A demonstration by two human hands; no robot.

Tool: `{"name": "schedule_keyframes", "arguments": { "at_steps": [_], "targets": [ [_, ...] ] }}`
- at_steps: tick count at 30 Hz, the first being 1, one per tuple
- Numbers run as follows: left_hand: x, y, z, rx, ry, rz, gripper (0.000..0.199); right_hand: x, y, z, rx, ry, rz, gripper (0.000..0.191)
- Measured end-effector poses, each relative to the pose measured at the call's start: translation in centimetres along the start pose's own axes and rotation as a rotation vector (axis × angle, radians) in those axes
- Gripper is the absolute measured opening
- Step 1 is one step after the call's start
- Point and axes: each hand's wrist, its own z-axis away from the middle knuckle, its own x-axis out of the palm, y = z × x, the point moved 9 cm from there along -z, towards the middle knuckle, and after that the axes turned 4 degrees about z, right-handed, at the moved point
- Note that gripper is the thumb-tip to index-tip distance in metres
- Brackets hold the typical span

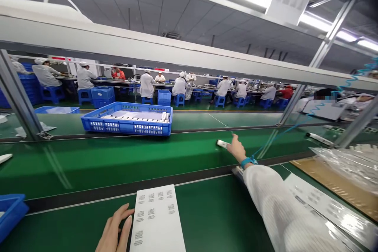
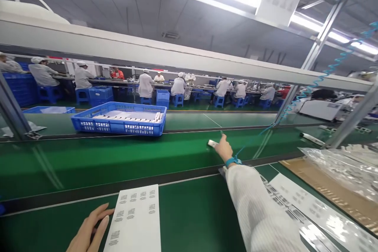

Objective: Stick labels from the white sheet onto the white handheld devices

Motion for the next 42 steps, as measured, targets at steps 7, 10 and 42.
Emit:
{"name": "schedule_keyframes", "arguments": {
  "at_steps": [7, 10, 42],
  "targets": [
    [-2.8, 4.0, 2.9, 0.258, 0.259, 0.221, 0.052, -1.6, -16.5, 18.6, -0.719, 0.095, -0.196, 0.072],
    [-1.8, 4.5, 3.6, 0.196, 0.153, 0.577, 0.054, -2.5, -21.1, 29.7, -1.037, 0.18, -0.297, 0.068],
    [3.1, 3.9, 6.3, 0.018, -0.125, 0.855, 0.055, 3.2, -22.6, 34.8, -0.752, -0.753, -1.093, 0.021]
  ]
}}
